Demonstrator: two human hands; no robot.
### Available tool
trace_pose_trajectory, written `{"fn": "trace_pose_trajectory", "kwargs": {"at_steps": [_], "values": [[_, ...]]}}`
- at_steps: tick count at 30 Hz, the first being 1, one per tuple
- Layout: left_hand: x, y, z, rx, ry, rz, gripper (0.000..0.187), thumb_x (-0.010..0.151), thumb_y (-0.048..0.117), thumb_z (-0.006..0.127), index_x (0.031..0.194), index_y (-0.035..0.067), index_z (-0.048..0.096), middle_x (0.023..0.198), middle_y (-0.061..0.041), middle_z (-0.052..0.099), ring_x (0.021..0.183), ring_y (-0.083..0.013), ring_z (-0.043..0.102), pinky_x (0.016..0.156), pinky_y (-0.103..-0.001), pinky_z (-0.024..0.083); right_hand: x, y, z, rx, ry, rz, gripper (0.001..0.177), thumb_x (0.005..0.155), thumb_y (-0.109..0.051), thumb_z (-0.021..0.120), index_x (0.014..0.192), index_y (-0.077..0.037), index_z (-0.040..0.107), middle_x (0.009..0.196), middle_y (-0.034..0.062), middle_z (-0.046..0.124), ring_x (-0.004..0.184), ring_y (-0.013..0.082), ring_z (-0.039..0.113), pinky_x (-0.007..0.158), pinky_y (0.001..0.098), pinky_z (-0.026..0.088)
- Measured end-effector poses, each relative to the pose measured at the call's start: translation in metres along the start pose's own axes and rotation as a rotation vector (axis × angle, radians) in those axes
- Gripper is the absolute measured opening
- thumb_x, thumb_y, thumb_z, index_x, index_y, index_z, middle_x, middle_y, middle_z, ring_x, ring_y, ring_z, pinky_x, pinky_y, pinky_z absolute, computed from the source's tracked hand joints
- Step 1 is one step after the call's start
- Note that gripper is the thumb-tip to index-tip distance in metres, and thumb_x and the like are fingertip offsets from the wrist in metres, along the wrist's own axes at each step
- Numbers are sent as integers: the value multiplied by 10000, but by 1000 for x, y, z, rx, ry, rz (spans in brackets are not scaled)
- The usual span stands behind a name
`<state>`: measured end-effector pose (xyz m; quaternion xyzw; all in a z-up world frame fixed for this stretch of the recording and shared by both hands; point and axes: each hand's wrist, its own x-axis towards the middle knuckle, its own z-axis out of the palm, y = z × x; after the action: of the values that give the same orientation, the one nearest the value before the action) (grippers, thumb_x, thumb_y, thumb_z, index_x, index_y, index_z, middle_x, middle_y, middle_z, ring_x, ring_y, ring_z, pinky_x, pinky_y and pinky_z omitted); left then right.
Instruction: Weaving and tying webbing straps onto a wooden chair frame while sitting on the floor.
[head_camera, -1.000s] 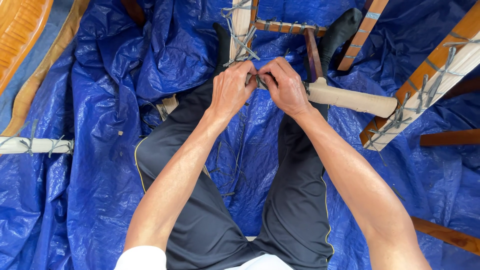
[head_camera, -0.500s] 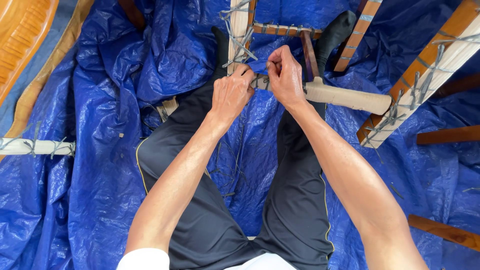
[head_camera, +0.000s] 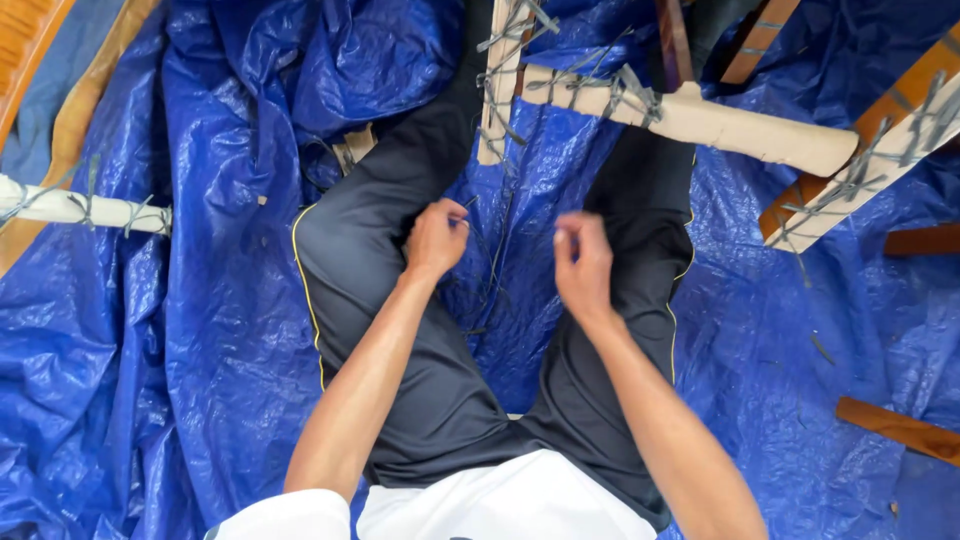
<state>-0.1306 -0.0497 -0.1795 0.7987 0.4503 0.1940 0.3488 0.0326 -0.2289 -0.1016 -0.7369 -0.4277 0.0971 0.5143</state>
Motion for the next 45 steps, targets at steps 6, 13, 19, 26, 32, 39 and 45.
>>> {"fn": "trace_pose_trajectory", "kwargs": {"at_steps": [6, 13, 19, 26, 32, 39, 45], "values": [[-17, -31, 40, 213, -287, -79, 177, 814, 177, 766, 989, 157, 762, 1090, -136, 705, 1006, -367, 682, 844, -467, 546, -76, 23, 38, 1, -476, 246, 143, 933, -87, 647, 1064, -34, 674, 1017, 165, 666, 875, 303, 691, 771, 385, 546], [-33, -9, 44, 226, -651, -250, 170, 850, 285, 732, 981, 233, 827, 1106, -96, 778, 1092, -312, 716, 935, -432, 567, -97, 63, 51, -49, -575, 392, 155, 903, -100, 682, 1040, -29, 696, 1016, 152, 707, 873, 294, 697, 775, 378, 549], [-61, -23, 86, 279, -798, -216, 292, 788, 340, 804, 1056, 226, 794, 1133, -97, 750, 1119, -319, 678, 970, -440, 526, -87, 56, 49, -12, -466, 691, 166, 943, -137, 661, 1090, -71, 702, 852, 121, 755, 770, 200, 730, 719, 347, 565], [-65, 0, 75, 87, -437, -269, 231, 847, 250, 753, 1057, 171, 802, 1038, -107, 778, 1010, -296, 732, 885, -417, 562, -89, 57, 48, 33, -408, 660, 144, 942, -118, 654, 1062, -61, 709, 840, 79, 751, 740, 163, 716, 694, 334, 569], [-58, 10, 75, -369, -264, -215, 149, 867, 138, 745, 1000, 80, 782, 918, -82, 799, 829, -177, 770, 740, -314, 595, -90, 71, 54, 148, -360, 693, 162, 993, -151, 586, 1059, -45, 689, 906, 72, 759, 770, 149, 729, 668, 308, 560], [-72, 25, 78, -639, -496, -151, 83, 905, 18, 711, 983, 0, 689, 897, -70, 749, 787, -131, 752, 669, -283, 597, -101, 126, 67, 490, -177, 803, 351, 1129, -258, 479, 1033, -9, 706, 902, 77, 706, 776, 133, 659, 676, 280, 558], [-74, 23, 87, -623, -555, -161, 106, 872, -34, 695, 942, -2, 622, 879, -79, 730, 757, -140, 747, 640, -283, 592, -93, 101, 61, 526, -70, 856, 281, 1072, -221, 560, 1040, -9, 741, 877, 86, 706, 728, 139, 622, 646, 303, 504]]}}
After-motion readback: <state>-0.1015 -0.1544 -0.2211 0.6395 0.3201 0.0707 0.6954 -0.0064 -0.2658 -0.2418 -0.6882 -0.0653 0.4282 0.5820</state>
